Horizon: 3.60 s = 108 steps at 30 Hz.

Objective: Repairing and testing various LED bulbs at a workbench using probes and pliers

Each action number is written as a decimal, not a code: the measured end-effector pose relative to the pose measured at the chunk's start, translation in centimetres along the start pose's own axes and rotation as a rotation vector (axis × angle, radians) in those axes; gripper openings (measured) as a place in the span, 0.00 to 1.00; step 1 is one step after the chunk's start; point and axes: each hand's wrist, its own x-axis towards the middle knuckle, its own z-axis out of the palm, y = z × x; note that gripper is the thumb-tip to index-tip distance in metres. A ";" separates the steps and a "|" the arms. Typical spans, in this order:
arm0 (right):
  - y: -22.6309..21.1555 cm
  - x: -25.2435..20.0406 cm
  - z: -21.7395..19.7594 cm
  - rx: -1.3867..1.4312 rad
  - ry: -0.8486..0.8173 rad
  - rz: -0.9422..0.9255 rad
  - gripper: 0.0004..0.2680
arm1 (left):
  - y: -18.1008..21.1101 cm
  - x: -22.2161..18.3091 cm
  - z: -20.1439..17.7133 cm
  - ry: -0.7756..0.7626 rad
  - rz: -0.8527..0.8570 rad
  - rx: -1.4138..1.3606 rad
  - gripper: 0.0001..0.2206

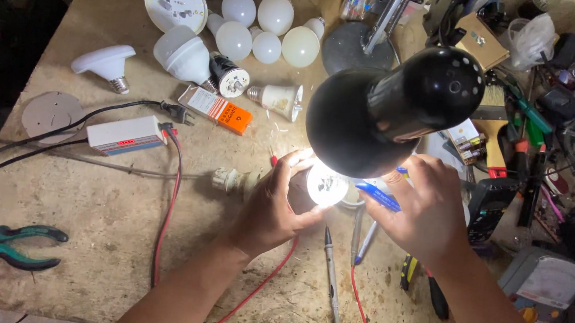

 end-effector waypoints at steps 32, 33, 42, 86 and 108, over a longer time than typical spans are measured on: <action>0.0 0.0 -0.8 -0.032 -0.085 -0.040 0.10 | -0.5 -0.3 -0.2 -0.069 0.077 -0.030 0.34; 0.0 -0.1 -0.8 -0.066 -0.075 -0.047 0.11 | -0.6 -0.4 -0.1 -0.068 0.086 -0.029 0.34; -0.6 0.0 -1.5 -0.069 -0.021 -0.013 0.13 | -0.4 -0.5 -0.5 -0.043 0.124 -0.048 0.29; -5.9 -7.8 -5.1 -0.032 -0.250 0.462 0.15 | 1.2 -2.1 -1.3 -0.051 -0.223 -0.151 0.31; -10.4 -10.2 -3.0 0.294 -0.352 0.113 0.18 | -1.4 -2.1 0.4 -0.033 -0.145 -0.111 0.31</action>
